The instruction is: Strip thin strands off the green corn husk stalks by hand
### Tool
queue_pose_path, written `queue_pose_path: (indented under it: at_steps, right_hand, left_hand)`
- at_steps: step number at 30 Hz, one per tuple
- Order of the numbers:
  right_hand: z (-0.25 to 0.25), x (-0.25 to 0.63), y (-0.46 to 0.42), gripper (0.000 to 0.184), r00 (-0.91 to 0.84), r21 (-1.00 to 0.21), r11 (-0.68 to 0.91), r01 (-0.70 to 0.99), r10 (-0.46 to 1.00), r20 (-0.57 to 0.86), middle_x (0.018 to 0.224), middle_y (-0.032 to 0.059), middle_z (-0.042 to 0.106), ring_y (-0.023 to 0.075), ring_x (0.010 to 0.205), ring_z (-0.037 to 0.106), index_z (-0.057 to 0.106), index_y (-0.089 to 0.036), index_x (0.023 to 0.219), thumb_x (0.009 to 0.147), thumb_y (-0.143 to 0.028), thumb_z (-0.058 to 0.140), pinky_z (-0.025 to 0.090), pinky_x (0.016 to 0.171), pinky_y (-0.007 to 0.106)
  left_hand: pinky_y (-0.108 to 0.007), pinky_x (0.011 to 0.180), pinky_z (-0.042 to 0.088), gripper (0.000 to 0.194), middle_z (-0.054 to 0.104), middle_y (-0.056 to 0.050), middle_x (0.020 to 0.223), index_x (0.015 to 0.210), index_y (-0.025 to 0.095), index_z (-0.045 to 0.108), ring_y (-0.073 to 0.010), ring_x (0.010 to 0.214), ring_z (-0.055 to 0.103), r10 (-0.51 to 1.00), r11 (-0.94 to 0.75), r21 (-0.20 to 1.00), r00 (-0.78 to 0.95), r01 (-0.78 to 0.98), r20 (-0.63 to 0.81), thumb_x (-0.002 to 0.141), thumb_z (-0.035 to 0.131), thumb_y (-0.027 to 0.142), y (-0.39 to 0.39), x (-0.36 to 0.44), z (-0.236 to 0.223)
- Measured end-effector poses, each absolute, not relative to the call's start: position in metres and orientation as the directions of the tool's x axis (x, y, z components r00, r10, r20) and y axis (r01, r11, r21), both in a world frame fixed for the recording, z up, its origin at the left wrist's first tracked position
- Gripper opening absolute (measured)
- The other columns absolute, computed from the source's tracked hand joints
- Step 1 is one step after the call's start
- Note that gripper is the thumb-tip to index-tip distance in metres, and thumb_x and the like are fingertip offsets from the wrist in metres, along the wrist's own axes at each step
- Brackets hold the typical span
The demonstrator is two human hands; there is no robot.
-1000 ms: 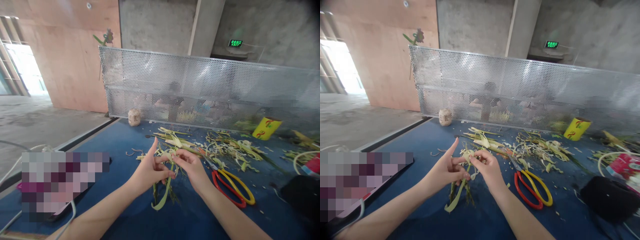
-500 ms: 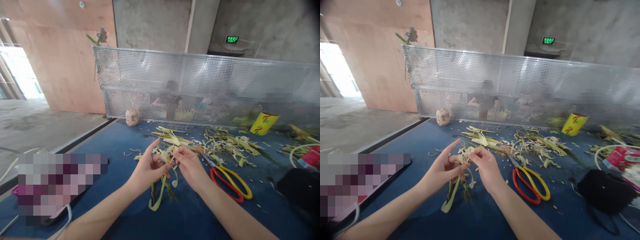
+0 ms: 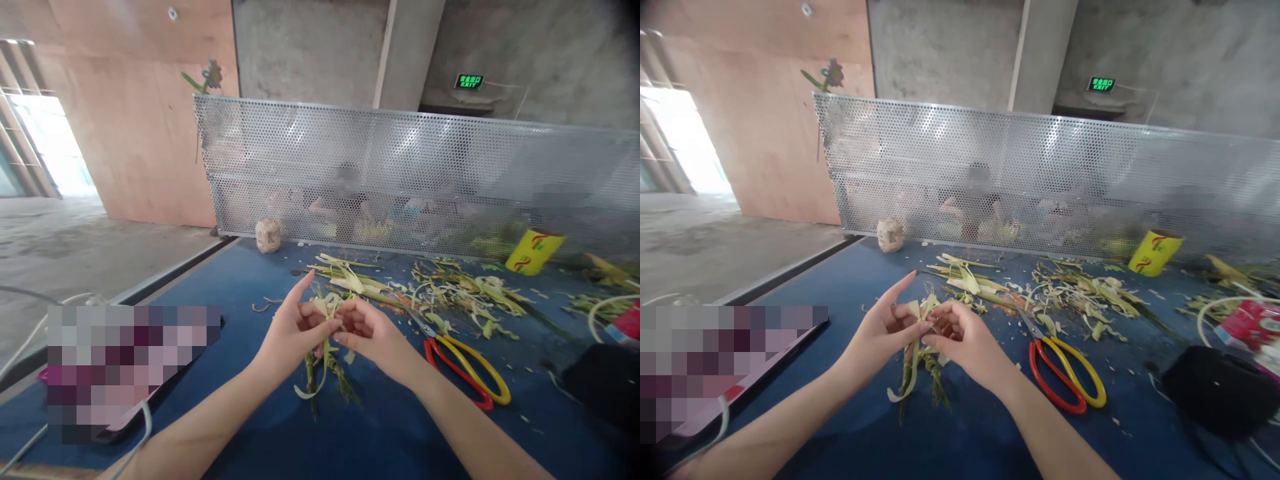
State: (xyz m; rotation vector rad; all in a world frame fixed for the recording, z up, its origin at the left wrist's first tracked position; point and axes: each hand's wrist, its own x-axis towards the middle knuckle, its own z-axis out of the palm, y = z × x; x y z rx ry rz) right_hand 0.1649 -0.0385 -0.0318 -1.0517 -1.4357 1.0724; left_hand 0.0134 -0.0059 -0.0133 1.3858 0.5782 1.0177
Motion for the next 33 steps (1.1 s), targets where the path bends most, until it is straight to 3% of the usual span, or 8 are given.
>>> queue_pose_path:
  at_steps: [4,11,16,25,29,33]
  right_hand:
    - [-0.027,0.173,-0.04,0.021,-0.132,-0.946,0.237,0.224,0.968,0.211,0.052,-0.0031,0.052,0.0083,0.049,0.048,0.05,-0.017,0.064,0.078,-0.033,0.052,0.035,0.05,0.021]
    - [-0.027,0.178,-0.037,0.019,-0.173,-0.927,0.233,0.293,0.967,0.188,0.057,-0.0022,0.054,0.009,0.051,0.047,0.056,-0.017,0.079,0.076,-0.036,0.054,0.036,0.051,0.021]
    - [-0.028,0.173,-0.041,0.023,-0.227,-0.856,0.26,0.447,0.959,0.172,0.054,-0.0024,0.048,0.0083,0.048,0.043,0.056,-0.017,0.063,0.077,-0.035,0.052,0.033,0.046,0.021]
    - [-0.02,0.184,-0.042,0.026,-0.303,-0.856,0.331,0.398,0.928,0.217,0.05,-0.0022,0.047,0.0083,0.043,0.042,0.06,-0.017,0.061,0.078,-0.034,0.051,0.03,0.043,0.021]
    - [-0.016,0.184,-0.043,0.026,-0.309,-0.846,0.341,0.411,0.925,0.223,0.047,-0.0032,0.045,0.0077,0.043,0.04,0.06,-0.017,0.06,0.079,-0.033,0.051,0.028,0.043,0.021]
    - [-0.016,0.184,-0.043,0.025,-0.279,-0.848,0.316,0.425,0.937,0.21,0.055,-0.0011,0.053,0.01,0.05,0.047,0.059,-0.018,0.063,0.08,-0.033,0.049,0.034,0.05,0.023]
  left_hand:
    - [-0.018,0.036,0.041,0.084,0.054,0.004,0.059,0.134,0.018,0.011,-0.0117,0.05,0.054,0.852,-0.152,0.964,0.465,-0.216,0.239,0.068,0.063,0.02,-0.002,0.011,-0.011]
    - [-0.018,0.035,0.041,0.086,0.057,0.003,0.062,0.134,0.018,0.009,-0.0092,0.047,0.051,0.814,-0.16,0.972,0.534,-0.174,0.23,0.068,0.063,0.021,0.001,0.009,-0.014]
    - [-0.018,0.037,0.042,0.086,0.057,0.002,0.067,0.135,0.019,0.01,-0.0066,0.045,0.048,0.813,-0.153,0.976,0.542,-0.155,0.213,0.067,0.064,0.019,-0.001,0.009,-0.014]
    - [-0.016,0.035,0.041,0.104,0.055,0.004,0.062,0.134,0.019,-0.015,-0.0094,0.05,0.052,0.799,-0.124,0.968,0.556,-0.22,0.229,0.067,0.064,0.017,-0.001,0.009,-0.013]
    - [-0.017,0.035,0.042,0.106,0.056,0.003,0.063,0.133,0.019,-0.016,-0.0102,0.051,0.053,0.816,-0.094,0.97,0.541,-0.224,0.204,0.065,0.065,0.015,-0.002,0.008,-0.01]
    - [-0.016,0.036,0.039,0.097,0.059,0.001,0.066,0.135,0.016,-0.011,-0.0121,0.055,0.056,0.838,-0.063,0.977,0.521,-0.205,0.164,0.07,0.062,0.019,-0.002,0.008,-0.008]
